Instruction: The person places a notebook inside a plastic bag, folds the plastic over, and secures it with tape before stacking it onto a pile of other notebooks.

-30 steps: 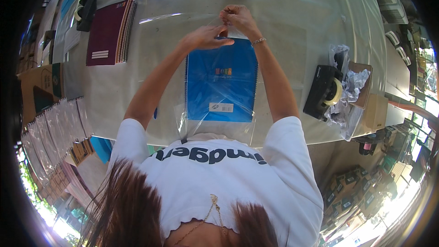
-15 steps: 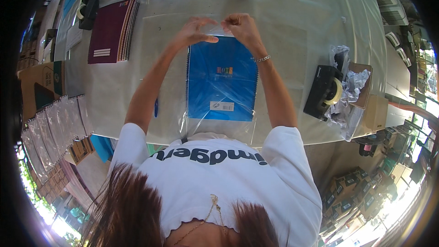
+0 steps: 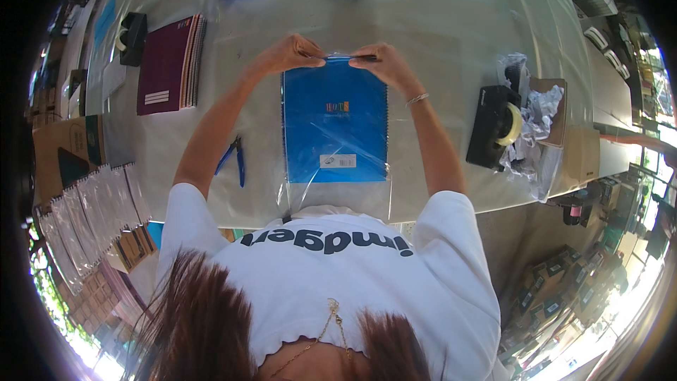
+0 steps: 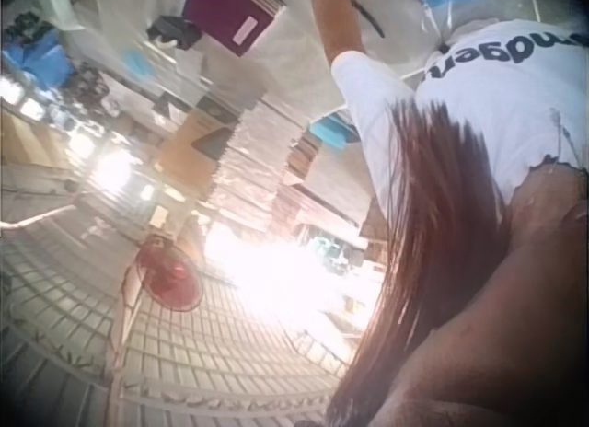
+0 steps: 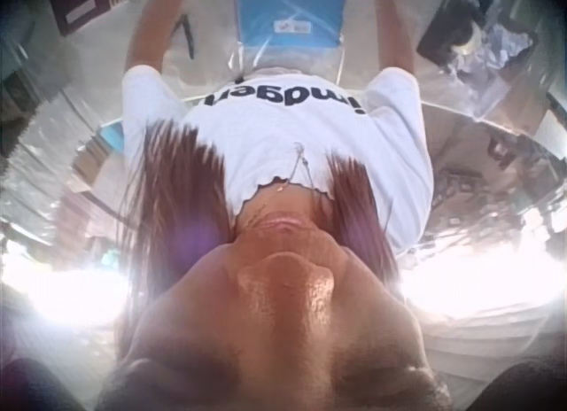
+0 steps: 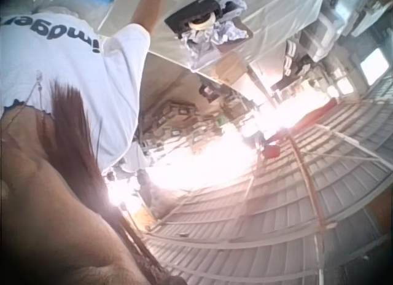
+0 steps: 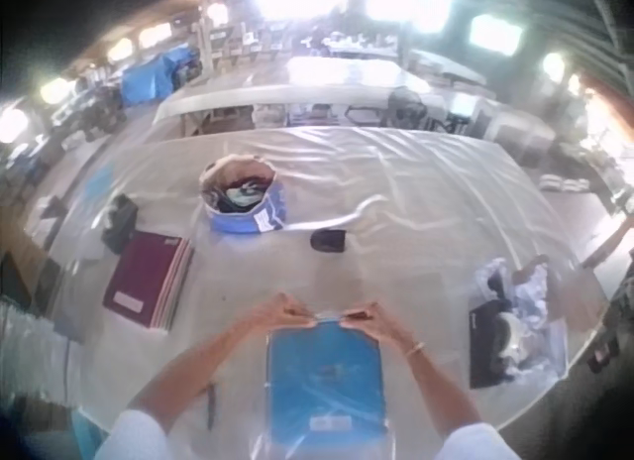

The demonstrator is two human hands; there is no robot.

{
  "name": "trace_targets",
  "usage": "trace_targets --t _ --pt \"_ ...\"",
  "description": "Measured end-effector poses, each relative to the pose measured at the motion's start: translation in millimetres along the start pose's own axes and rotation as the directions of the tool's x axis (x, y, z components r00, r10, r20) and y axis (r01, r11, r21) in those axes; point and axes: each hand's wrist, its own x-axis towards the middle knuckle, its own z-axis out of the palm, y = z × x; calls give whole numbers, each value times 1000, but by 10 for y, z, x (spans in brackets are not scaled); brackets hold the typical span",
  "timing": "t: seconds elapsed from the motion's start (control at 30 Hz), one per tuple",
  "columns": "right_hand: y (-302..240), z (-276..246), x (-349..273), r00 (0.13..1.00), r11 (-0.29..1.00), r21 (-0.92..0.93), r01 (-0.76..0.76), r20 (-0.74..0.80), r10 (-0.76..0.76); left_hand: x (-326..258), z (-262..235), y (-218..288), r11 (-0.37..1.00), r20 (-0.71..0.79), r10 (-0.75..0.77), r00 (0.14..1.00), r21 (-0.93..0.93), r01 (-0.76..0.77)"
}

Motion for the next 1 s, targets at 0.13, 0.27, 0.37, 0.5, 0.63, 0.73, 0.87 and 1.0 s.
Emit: trace_targets --t 0.13,0.27,0.37,0.5,0.63,0.73,0.87,1.0 --pt "-26 43 -632 761 924 -363 123 -562 -322 20 -6 348 892 104 155 982 414 -184" --pt "198 -346 -1848 183 824 -233 -517 -970 -160 -284 294 535 479 108 164 980 860 -175" --pt "1106 -545 -2777 95 706 29 -708 -986 136 -367 566 577 522 -9 175 985 848 -85" --pt "1240 -675 -3126 308 793 524 -309 -734 605 -529 772 378 522 -172 293 941 853 -7" --pt "1263 -788 -3144 380 773 585 -244 -676 632 -522 845 258 608 -237 246 940 793 41" --pt "1200 -796 -3062 455 774 582 -252 -634 625 -575 891 262 601 -306 203 930 789 128" --pt "1255 -624 -3399 557 665 740 102 -596 578 -595 925 385 617 -289 254 923 784 75" --pt "1284 -401 -3490 537 654 755 -44 -534 653 -686 931 452 628 -325 238 915 770 110"
